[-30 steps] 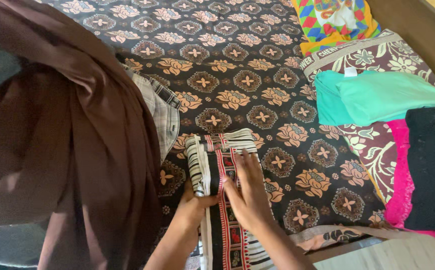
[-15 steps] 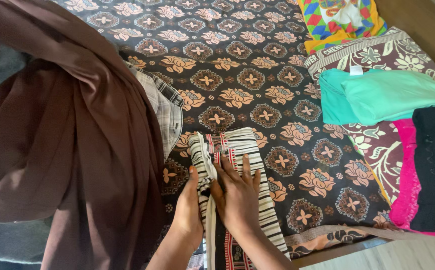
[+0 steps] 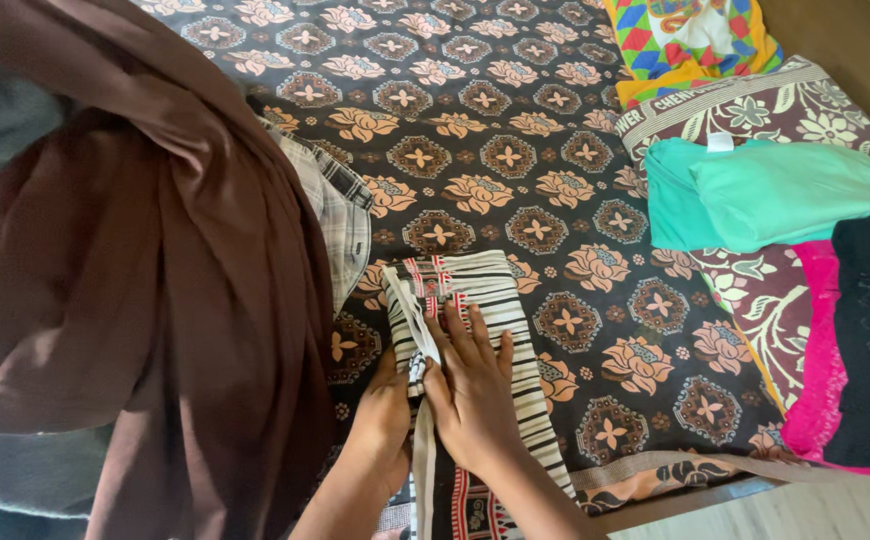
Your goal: The person folds several garments on a bed, including a black sequined top, a striped shirt, and a brown top. Each item is smoothed, folded into a compact rectangle, and placed in a neat stack on the bed.
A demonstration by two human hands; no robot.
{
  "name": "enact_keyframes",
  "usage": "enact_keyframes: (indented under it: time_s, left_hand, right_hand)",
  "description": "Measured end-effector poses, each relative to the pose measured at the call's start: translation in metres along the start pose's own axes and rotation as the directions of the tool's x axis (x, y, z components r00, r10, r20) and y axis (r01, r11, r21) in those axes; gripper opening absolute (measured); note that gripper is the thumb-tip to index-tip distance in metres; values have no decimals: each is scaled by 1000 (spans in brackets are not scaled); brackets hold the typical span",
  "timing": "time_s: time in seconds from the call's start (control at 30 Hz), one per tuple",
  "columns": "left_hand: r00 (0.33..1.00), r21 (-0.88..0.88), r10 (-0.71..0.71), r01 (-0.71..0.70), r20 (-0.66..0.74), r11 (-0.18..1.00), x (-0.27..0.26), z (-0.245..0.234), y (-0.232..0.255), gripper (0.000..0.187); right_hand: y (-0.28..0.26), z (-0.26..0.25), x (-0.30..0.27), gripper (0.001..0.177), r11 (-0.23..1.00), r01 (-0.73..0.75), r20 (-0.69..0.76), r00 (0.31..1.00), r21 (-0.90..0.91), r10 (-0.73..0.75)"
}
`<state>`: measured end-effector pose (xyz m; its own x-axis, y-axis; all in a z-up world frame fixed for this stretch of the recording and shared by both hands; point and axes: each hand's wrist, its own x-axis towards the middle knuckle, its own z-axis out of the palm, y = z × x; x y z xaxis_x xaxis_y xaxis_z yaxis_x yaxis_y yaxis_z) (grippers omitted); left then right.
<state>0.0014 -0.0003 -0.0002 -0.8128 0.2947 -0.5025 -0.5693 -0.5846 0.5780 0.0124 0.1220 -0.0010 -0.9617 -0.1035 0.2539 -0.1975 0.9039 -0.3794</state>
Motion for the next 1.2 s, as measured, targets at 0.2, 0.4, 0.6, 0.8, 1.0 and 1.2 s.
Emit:
enact_keyframes:
  time_s: [0.2, 0.4, 0.6, 0.8, 1.0, 1.2]
  left_hand:
    - [997, -38, -80, 79, -2, 996, -10, 8, 14, 58]
    - [996, 96, -31, 39, -84, 995, -10, 15, 8, 56]
    - [1000, 36, 3, -2, -18, 999, -11, 14, 5, 56]
    - [942, -260, 141, -60, 306, 964, -33, 23, 16, 76]
    - [822, -407, 347, -156, 451, 900, -74, 42, 22, 88]
    - [756, 155, 376, -526, 536, 836, -96, 53, 19, 79]
  right_hand:
    - [4, -3, 3, 56, 992, -81, 37, 996, 102, 78]
    - [3, -10, 4, 63, 932, -103, 17, 994, 347, 104]
    - [-17, -10, 2, 72, 993, -106, 100, 990, 52, 101]
    - [-27, -34, 10, 82, 930, -313, 139, 947, 192, 290]
    - [-48, -77, 2, 88, 706, -156, -20, 972, 691, 234]
    - [-8, -70, -12, 58, -3, -301, 261, 823, 954, 505]
